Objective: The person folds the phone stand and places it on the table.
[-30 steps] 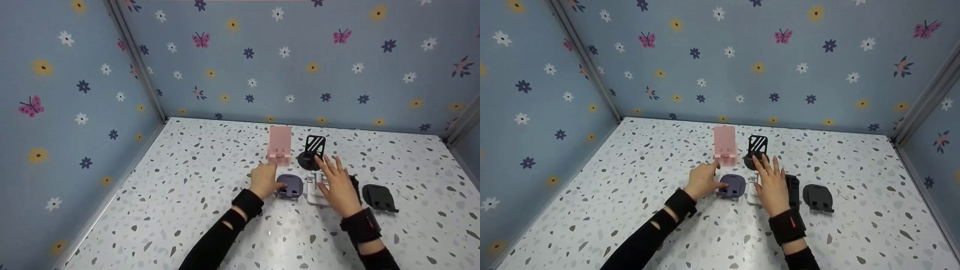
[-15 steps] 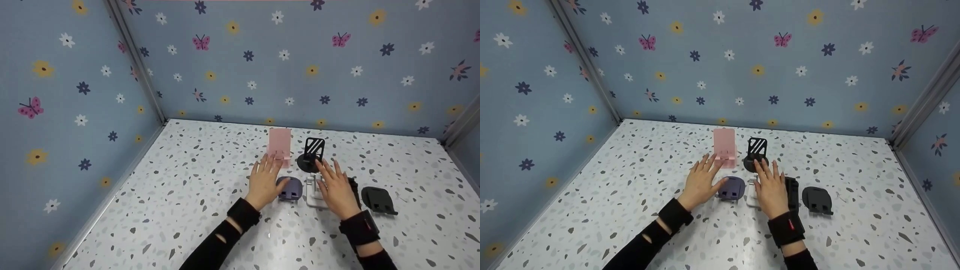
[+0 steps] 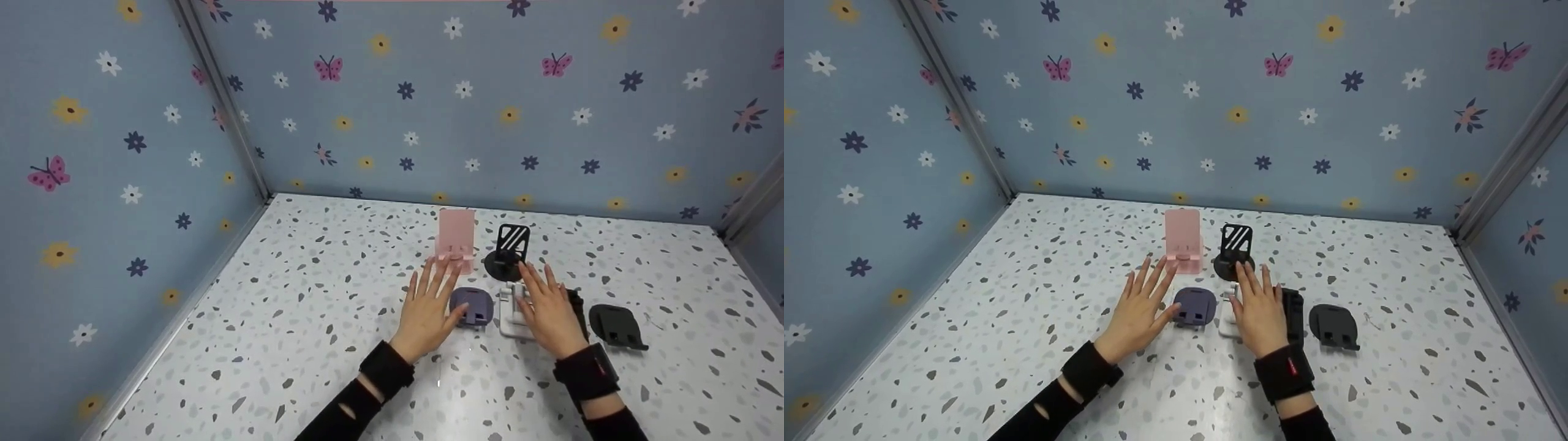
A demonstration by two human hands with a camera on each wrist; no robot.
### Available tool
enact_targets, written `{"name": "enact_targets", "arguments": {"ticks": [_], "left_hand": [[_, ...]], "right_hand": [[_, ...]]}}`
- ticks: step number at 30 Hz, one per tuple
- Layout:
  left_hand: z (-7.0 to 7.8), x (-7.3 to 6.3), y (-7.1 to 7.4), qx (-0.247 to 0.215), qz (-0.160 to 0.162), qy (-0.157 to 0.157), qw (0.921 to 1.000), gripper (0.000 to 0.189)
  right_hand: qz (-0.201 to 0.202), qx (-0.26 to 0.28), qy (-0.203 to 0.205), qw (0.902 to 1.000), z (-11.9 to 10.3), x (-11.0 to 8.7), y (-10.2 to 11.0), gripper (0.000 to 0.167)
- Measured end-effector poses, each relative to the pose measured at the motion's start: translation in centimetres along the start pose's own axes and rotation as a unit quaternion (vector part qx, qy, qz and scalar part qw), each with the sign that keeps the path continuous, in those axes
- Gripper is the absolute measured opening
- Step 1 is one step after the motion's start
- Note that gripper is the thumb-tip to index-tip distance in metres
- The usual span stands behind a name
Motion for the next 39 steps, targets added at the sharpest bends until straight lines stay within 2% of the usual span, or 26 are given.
{"name": "enact_targets", "arguments": {"ticks": [5, 10, 21, 24, 31, 39], "left_hand": [[-0.3, -0.6, 0.3, -0.001, -0.001, 0.004, 1.0000, 0.068], [-0.4, -1.1, 0.6, -0.007, -0.018, 0.013, 0.9997, 0.068], [-0.3, -1.3, 1.0, 0.005, -0.017, 0.029, 0.9994, 0.068], [-0.3, -1.2, 1.1, 0.006, -0.018, 0.029, 0.9994, 0.068], [-0.6, -1.4, 1.0, -0.001, -0.014, 0.029, 0.9995, 0.068], [-0.6, -1.4, 1.1, -0.001, -0.016, 0.027, 0.9995, 0.068]], "right_hand": [[-0.002, 0.006, 0.000, 1.0000, -0.1, -0.1, 0.3, 0.063], [-0.015, 0.013, -0.004, 0.9998, -0.1, -0.1, 0.4, 0.065], [-0.018, 0.025, -0.010, 0.9995, -0.2, 0.6, 1.0, 0.067], [-0.024, 0.048, -0.023, 0.9983, -0.1, 1.3, 1.5, 0.068], [-0.085, 0.099, -0.063, 0.9894, 1.1, 3.5, 2.2, 0.074], [-0.093, 0.116, -0.070, 0.9864, 1.9, 6.4, 3.1, 0.073]]}}
Point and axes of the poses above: each hand's wrist, its own x-axis towards the middle knuckle, its own y-axis out of the back of the hand, z = x × y, the point moved 6 cm from there along x, towards the middle knuckle, and after that the axes turned 12 degrees about -y, right-handed, at the moved point
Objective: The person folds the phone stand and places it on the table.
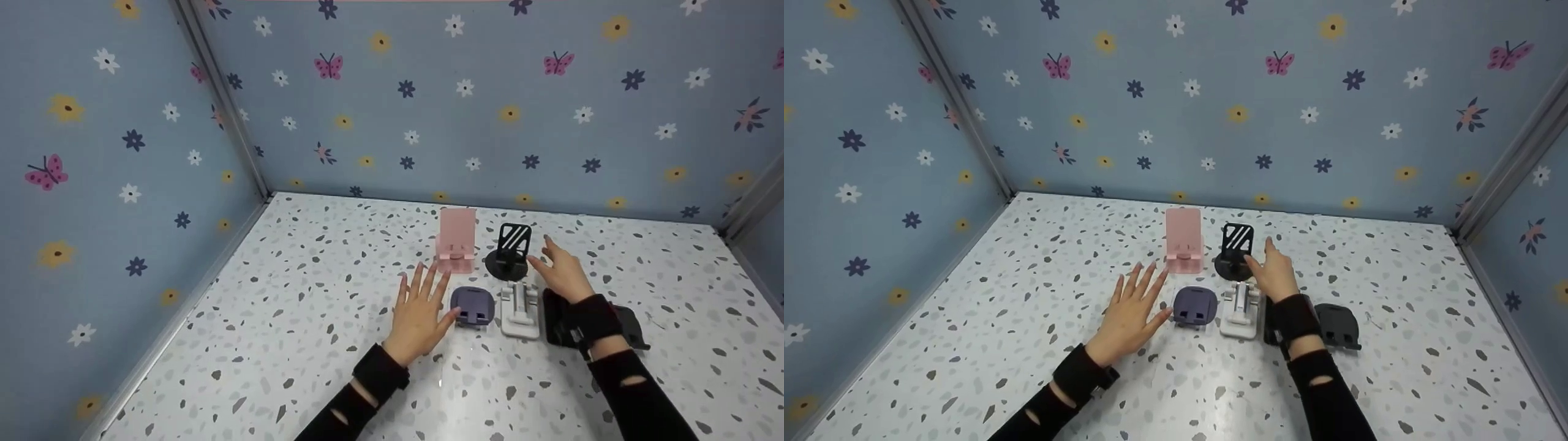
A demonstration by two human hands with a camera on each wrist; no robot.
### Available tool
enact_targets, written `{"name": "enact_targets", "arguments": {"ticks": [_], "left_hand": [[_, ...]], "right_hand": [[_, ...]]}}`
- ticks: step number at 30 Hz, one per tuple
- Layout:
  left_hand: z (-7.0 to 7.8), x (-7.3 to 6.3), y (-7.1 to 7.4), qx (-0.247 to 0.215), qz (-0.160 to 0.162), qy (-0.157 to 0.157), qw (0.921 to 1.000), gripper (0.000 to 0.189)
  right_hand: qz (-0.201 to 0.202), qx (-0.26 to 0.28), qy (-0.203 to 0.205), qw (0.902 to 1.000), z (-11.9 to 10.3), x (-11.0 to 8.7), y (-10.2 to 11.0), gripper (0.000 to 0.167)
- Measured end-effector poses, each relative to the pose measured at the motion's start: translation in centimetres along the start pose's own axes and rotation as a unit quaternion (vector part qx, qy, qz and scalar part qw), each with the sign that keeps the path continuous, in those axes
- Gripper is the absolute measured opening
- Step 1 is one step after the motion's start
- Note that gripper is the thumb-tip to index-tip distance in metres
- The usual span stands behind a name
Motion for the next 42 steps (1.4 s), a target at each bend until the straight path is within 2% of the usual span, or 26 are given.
{"name": "enact_targets", "arguments": {"ticks": [4, 7, 9, 17, 21, 29, 34, 36, 42], "left_hand": [[0.0, 0.1, 0.0, 0.003, -0.006, 0.005, 1.0000, 0.069], [0.0, 0.1, 0.0, 0.009, -0.012, 0.005, 0.9999, 0.069], [0.1, 0.1, -0.1, 0.013, -0.013, 0.001, 0.9998, 0.070], [0.0, 0.2, -0.4, 0.023, -0.020, 0.003, 0.9995, 0.070], [0.0, 0.2, -0.5, 0.020, -0.028, 0.006, 0.9994, 0.070], [0.0, 0.1, -0.6, 0.012, -0.014, 0.001, 0.9998, 0.070], [0.0, 0.0, -0.7, 0.009, -0.011, 0.001, 0.9999, 0.070], [0.0, 0.0, -0.6, 0.006, -0.012, 0.002, 0.9999, 0.070], [-0.1, 0.1, -0.7, 0.000, -0.019, 0.005, 0.9998, 0.070]], "right_hand": [[-0.041, 0.042, -0.023, 0.9980, 0.3, 1.1, -0.2, 0.071], [-0.077, 0.086, -0.044, 0.9924, 0.5, 1.8, -0.9, 0.068], [-0.078, 0.102, -0.047, 0.9905, 0.5, 2.2, -1.2, 0.064], [0.010, 0.095, -0.013, 0.9953, 0.6, 3.5, -0.8, 0.047], [0.012, 0.124, -0.014, 0.9920, 1.3, 4.3, -0.5, 0.040], [0.009, 0.169, -0.007, 0.9855, 2.0, 5.3, -0.5, 0.017], [0.005, 0.199, 0.006, 0.9799, 2.0, 5.1, -0.5, 0.016], [0.015, 0.199, 0.013, 0.9797, 1.8, 4.9, -0.3, 0.016], [0.084, 0.176, 0.033, 0.9802, 1.0, 4.0, 1.2, 0.013]]}}
Point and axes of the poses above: each hand's wrist, its own x-axis towards the middle knuckle, its own y-axis out of the back of the hand, z = x × y, the point moved 6 cm from there along x, towards the middle knuckle, and after that the axes turned 12 degrees about -y, right-handed, at the moved point
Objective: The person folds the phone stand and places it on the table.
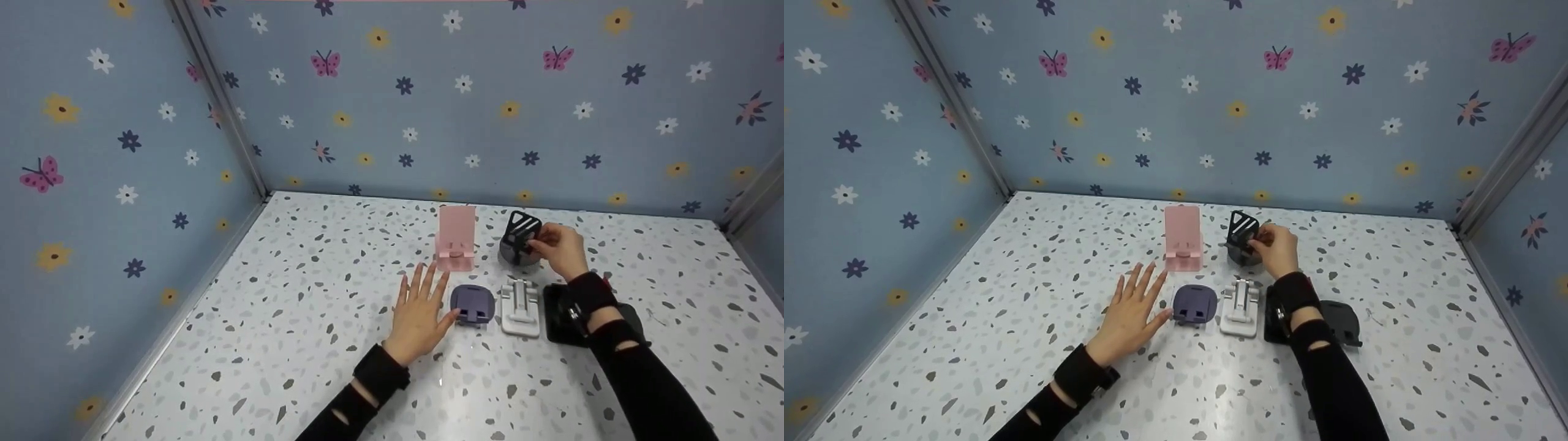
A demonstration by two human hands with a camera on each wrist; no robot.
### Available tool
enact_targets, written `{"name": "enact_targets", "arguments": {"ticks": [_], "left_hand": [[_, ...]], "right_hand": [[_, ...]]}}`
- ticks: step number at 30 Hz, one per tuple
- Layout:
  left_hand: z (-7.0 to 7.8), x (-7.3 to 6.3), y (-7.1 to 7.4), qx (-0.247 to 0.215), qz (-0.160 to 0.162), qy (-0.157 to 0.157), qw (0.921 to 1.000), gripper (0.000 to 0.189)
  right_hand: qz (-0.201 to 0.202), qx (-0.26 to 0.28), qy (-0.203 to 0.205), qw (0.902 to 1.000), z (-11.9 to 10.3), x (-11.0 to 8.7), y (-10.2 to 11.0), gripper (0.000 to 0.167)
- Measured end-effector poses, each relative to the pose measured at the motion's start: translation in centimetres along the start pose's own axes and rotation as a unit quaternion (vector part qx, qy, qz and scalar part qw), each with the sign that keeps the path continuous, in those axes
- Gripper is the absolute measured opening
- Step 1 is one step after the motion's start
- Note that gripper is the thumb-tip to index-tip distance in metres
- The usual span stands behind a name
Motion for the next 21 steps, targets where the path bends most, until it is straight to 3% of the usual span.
{"name": "enact_targets", "arguments": {"ticks": [6, 13, 21], "left_hand": [[0.0, 0.0, 0.1, 0.001, -0.005, 0.002, 1.0000, 0.070], [0.1, 0.1, 0.1, -0.008, -0.014, 0.003, 0.9999, 0.071], [0.5, 0.2, 0.6, -0.042, 0.009, -0.009, 0.9990, 0.068]], "right_hand": [[0.020, 0.020, 0.040, 0.9988, -1.5, -1.4, 1.2, 0.012], [-0.020, 0.113, 0.055, 0.9919, -2.4, -4.4, 1.6, 0.015], [-0.065, 0.145, 0.041, 0.9865, -3.4, -8.5, 0.5, 0.017]]}}
Point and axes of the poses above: each hand's wrist, its own x-axis towards the middle knuckle, its own y-axis out of the back of the hand, z = x × y, the point moved 6 cm from there along x, towards the middle knuckle, and after that the axes turned 12 degrees about -y, right-handed, at the moved point
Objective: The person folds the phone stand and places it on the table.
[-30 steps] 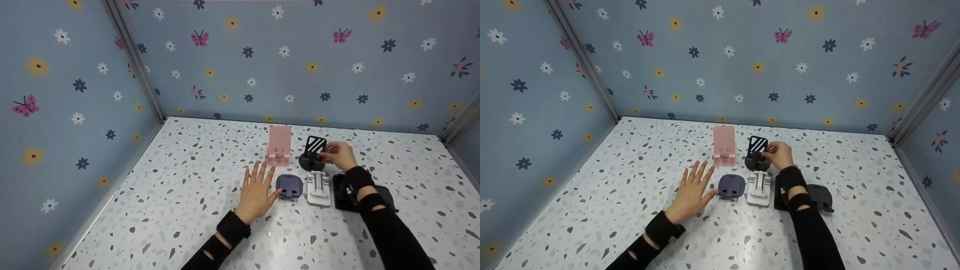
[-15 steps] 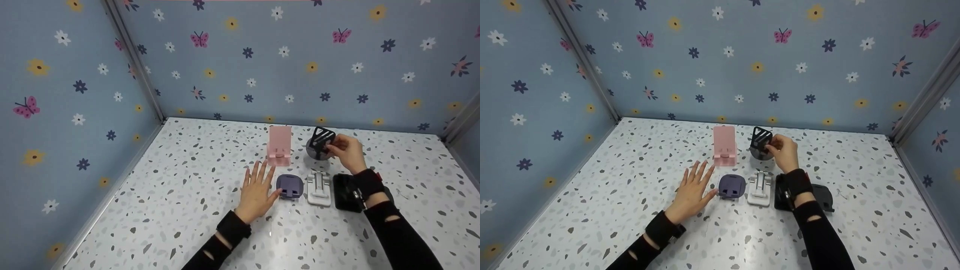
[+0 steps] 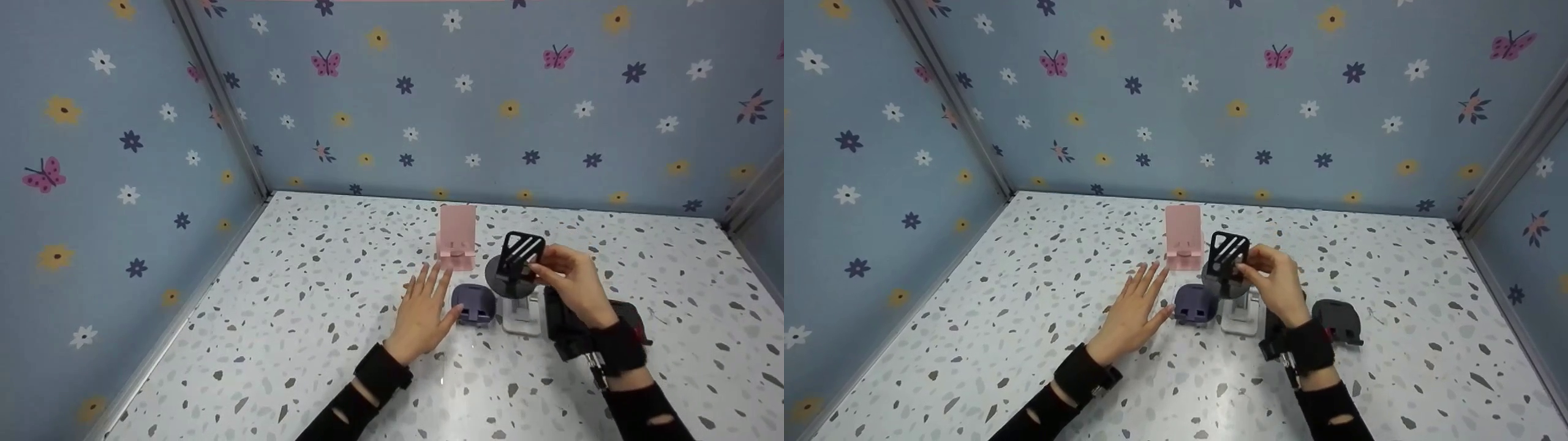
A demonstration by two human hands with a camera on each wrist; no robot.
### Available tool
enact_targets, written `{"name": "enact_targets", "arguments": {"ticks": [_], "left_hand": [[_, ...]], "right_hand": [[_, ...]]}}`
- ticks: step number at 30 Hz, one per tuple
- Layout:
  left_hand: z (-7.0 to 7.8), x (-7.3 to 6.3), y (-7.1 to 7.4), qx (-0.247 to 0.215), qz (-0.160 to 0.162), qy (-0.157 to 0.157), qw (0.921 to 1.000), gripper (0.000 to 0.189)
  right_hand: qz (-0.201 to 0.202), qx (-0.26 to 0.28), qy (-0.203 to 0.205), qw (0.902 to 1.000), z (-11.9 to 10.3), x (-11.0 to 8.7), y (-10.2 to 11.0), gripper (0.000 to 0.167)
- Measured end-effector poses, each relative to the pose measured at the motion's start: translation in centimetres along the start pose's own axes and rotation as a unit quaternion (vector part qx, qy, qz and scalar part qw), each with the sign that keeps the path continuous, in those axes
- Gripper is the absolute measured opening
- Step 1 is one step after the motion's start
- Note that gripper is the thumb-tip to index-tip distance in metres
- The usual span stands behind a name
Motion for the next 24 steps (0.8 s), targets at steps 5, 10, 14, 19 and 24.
{"name": "enact_targets", "arguments": {"ticks": [5, 10, 14, 19, 24], "left_hand": [[0.7, 0.2, 0.5, -0.022, 0.021, -0.031, 0.9990, 0.068], [1.1, 0.4, 0.6, -0.128, 0.031, -0.046, 0.9901, 0.068], [1.0, 0.4, 0.3, -0.235, 0.030, -0.038, 0.9707, 0.065], [0.7, 0.5, -0.4, -0.389, 0.027, -0.010, 0.9208, 0.059], [0.4, 0.7, -1.3, -0.530, 0.016, 0.041, 0.8471, 0.049]], "right_hand": [[-0.025, -0.007, 0.008, 0.9996, -0.6, -1.8, -1.3, 0.012], [-0.035, -0.013, 0.040, 0.9985, -1.0, -3.0, -2.1, 0.007], [-0.050, -0.010, 0.062, 0.9968, -1.2, -3.6, -2.6, 0.007], [-0.065, -0.002, 0.076, 0.9950, -1.3, -3.7, -3.1, 0.006], [-0.083, 0.006, 0.077, 0.9936, -1.3, -3.7, -3.5, 0.007]]}}
Point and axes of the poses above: each hand's wrist, its own x-axis towards the middle knuckle, its own y-axis out of the back of the hand, z = x × y, the point moved 6 cm from there along x, towards the middle knuckle, and after that the axes turned 12 degrees about -y, right-handed, at the moved point
